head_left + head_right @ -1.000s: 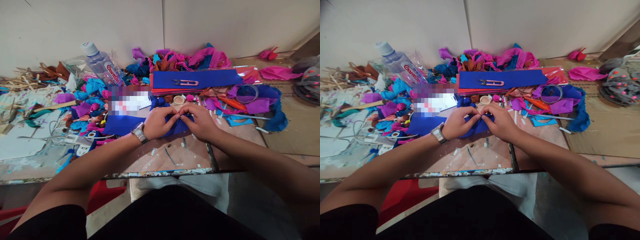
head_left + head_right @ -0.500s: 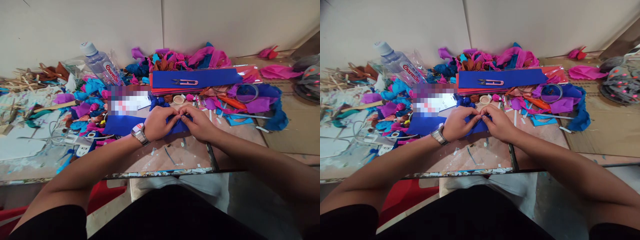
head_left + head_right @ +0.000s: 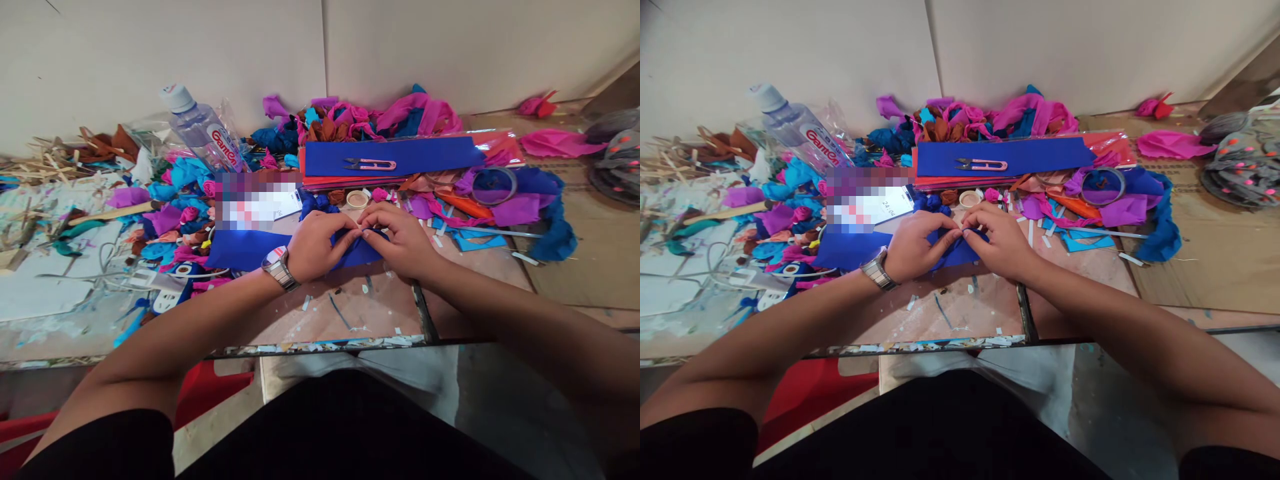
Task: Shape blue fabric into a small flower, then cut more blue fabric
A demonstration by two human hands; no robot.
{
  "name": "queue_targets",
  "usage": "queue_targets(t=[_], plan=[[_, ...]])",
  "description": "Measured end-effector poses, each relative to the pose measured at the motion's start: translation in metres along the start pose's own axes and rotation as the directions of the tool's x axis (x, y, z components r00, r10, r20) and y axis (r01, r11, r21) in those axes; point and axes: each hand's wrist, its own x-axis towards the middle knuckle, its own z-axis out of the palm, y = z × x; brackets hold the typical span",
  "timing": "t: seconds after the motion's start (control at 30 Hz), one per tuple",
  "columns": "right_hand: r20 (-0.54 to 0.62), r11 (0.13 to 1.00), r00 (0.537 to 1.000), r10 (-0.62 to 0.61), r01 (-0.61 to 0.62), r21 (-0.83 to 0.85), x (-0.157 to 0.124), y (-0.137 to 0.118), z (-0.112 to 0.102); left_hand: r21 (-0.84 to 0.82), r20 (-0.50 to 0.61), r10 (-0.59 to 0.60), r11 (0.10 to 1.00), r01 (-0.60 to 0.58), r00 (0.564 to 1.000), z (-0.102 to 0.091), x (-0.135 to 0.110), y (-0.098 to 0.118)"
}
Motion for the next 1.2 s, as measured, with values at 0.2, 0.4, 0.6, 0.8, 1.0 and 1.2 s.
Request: queue_targets(t=[0.2,0.4,0.6,0.8,1.0,1.2], plan=[[0.088,0.967,0.985,0.147,-0.162,0.197,0.004,-0.001,-0.001,0.024,-0.011,0.033,0.999,-0.032,0.999,0.003,0.0,-0.003],[0.157,0.908,0.951,0.267,-0.302,0.289,0.005,-0.005,-0.001,0.042,-0.021,0.076,0.996,-0.075,0.997,0.006,-0.002,-0.006],[0.131,0.897,0.945,0.298,-0.325,0.3,0.004,-0.006,0.0,0.021,-0.066,0.033,0.999,-0.032,0.997,0.0,-0.002,-0.002],[0.078,0.932,0.968,0.241,-0.253,0.258,0.003,-0.005,0.0,0.024,-0.063,0.027,0.999,-0.025,0.998,0.001,-0.001,-0.003],[0.076,0.963,0.984,0.159,-0.172,0.208,0.003,-0.002,0.0,-0.045,-0.02,0.0,0.999,0.0,1.0,-0.001,-0.001,-0.002],[0.041,0.964,0.984,0.174,-0.179,0.198,0.004,0.003,-0.003,-0.223,0.004,-0.108,0.969,0.106,0.994,-0.006,0.004,-0.008]])
